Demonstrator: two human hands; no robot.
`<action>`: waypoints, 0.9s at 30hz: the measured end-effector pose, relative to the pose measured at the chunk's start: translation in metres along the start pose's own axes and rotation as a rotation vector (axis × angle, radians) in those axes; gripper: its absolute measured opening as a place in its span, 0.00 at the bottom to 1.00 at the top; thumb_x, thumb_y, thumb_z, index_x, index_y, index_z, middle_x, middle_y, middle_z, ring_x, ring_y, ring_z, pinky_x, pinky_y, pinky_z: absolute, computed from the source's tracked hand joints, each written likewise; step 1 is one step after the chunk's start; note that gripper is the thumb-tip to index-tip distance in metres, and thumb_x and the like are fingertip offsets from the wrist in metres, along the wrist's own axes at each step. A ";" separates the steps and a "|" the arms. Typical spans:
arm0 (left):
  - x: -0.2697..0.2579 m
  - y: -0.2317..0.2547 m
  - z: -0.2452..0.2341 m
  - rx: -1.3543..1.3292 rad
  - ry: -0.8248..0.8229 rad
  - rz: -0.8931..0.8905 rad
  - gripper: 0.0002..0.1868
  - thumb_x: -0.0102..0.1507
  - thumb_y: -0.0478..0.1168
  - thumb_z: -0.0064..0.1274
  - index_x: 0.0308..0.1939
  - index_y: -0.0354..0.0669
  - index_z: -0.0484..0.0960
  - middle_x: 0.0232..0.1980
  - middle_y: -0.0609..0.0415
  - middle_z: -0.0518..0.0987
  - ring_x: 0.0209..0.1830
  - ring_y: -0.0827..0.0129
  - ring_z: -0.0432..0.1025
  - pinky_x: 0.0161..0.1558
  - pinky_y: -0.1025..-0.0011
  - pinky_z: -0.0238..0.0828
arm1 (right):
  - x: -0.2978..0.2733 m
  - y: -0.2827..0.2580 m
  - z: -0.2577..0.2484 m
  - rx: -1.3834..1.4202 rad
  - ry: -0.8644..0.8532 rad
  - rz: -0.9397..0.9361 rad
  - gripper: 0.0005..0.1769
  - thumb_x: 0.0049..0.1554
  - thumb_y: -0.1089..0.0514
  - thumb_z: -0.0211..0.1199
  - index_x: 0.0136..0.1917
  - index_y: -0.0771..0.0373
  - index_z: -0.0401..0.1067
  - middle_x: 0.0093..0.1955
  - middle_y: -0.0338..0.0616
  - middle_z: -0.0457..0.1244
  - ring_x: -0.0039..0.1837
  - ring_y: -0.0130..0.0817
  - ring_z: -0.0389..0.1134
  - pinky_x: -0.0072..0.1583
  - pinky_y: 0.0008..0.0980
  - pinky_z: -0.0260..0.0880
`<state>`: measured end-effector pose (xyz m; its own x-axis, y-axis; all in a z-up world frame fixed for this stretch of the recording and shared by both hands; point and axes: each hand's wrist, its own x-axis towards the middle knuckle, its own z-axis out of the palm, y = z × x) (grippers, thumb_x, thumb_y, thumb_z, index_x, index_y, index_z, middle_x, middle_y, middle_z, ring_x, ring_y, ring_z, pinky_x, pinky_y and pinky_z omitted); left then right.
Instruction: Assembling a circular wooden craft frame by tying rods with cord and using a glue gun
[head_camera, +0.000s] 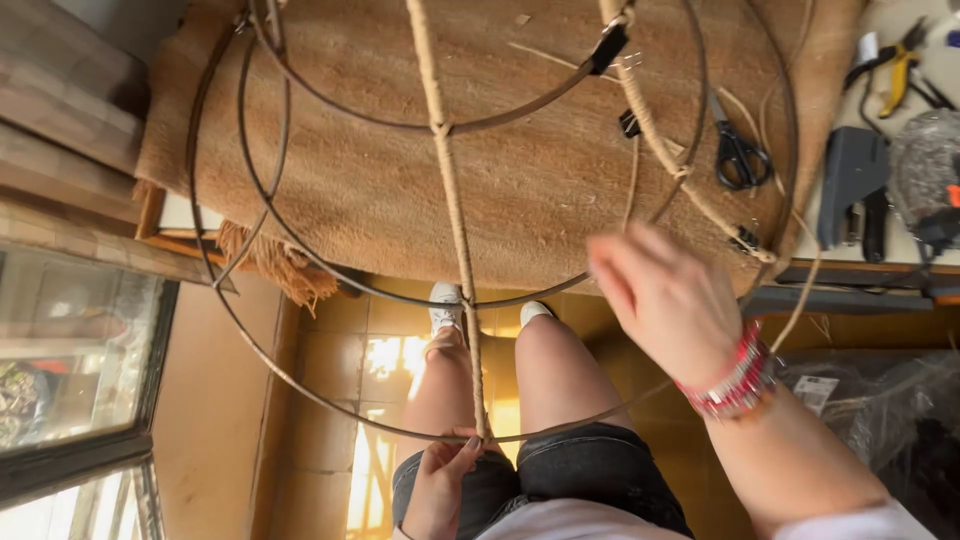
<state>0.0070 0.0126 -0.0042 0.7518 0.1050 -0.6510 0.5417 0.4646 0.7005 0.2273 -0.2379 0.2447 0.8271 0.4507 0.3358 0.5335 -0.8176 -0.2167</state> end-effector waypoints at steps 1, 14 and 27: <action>0.002 -0.011 -0.010 0.002 -0.010 -0.003 0.08 0.61 0.36 0.61 0.42 0.38 0.83 0.34 0.45 0.89 0.32 0.71 0.76 0.36 0.74 0.60 | 0.009 0.003 0.002 -0.008 0.001 0.007 0.04 0.66 0.57 0.57 0.51 0.55 0.72 0.48 0.37 0.66 0.31 0.32 0.67 0.29 0.31 0.68; 0.043 -0.046 -0.045 0.054 -0.099 -0.077 0.07 0.62 0.33 0.63 0.42 0.33 0.89 0.31 0.49 0.86 0.26 0.71 0.72 0.29 0.78 0.60 | 0.122 0.038 -0.022 -0.036 0.388 -0.376 0.20 0.61 0.77 0.58 0.66 0.71 0.73 0.70 0.54 0.60 0.64 0.54 0.61 0.69 0.51 0.68; -0.012 0.029 0.024 -0.082 -0.062 0.099 0.04 0.64 0.33 0.59 0.40 0.34 0.83 0.35 0.51 0.84 0.32 0.71 0.75 0.38 0.76 0.71 | 0.102 0.034 -0.029 -0.004 0.445 -0.482 0.09 0.67 0.78 0.69 0.60 0.73 0.82 0.56 0.55 0.60 0.57 0.49 0.69 0.60 0.43 0.76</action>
<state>0.0227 0.0033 0.0305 0.8231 0.1001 -0.5591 0.4334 0.5255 0.7321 0.3248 -0.2301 0.2981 0.3427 0.5766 0.7417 0.8251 -0.5622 0.0559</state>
